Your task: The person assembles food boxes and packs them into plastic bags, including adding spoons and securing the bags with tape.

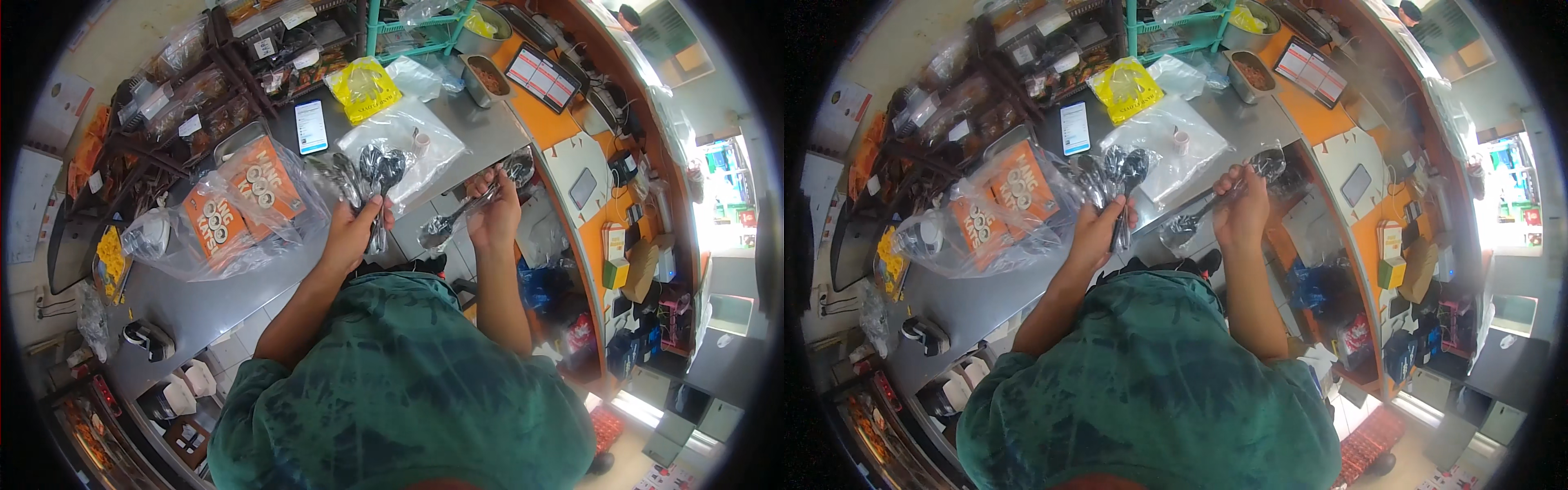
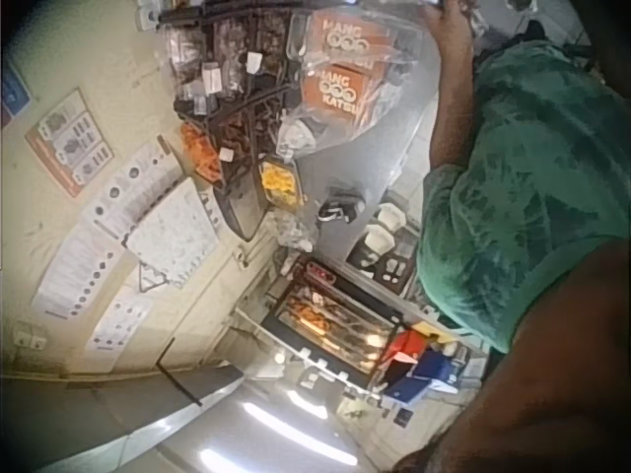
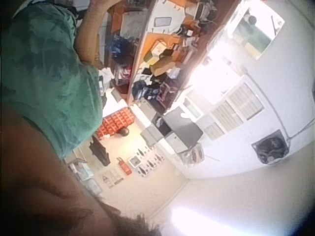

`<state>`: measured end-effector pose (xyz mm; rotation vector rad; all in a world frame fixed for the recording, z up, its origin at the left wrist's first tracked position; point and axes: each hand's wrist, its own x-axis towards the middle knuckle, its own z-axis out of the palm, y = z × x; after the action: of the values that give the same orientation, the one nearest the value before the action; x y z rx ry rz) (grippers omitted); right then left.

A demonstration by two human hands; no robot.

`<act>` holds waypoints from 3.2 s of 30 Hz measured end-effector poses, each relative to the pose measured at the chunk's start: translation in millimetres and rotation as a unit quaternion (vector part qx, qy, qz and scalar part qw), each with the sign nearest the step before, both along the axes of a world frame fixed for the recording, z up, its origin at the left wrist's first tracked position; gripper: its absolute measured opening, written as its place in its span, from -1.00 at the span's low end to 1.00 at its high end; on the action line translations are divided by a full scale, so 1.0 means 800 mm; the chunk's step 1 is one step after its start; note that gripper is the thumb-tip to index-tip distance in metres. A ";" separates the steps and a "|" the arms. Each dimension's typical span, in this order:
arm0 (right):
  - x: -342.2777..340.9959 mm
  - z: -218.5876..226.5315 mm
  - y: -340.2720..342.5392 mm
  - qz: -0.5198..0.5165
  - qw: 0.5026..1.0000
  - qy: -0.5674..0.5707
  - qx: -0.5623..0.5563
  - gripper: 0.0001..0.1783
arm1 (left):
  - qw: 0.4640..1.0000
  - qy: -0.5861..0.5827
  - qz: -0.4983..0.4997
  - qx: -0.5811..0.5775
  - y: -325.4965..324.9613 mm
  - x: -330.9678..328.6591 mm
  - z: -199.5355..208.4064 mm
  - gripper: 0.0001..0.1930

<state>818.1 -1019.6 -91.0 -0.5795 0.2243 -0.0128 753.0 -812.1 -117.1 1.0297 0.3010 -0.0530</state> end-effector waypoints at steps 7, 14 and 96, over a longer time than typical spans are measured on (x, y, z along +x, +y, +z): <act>-0.010 0.005 0.013 -0.045 0.997 -0.064 0.026 -0.80 | 0.998 -0.006 -0.052 -0.027 -0.051 -0.015 0.018 -0.71; -0.009 0.028 0.004 -0.166 0.986 -0.005 0.007 -0.75 | 0.996 -0.085 0.002 -0.003 -0.059 -0.018 0.022 -0.69; -0.085 0.109 0.360 0.513 0.240 -0.503 -0.652 -0.54 | 0.893 0.042 0.069 0.444 0.335 -0.211 0.185 -0.85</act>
<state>750.0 -731.9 -3.7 -2.1936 -1.7814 0.8025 584.0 -543.7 30.9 1.9168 0.4947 0.1889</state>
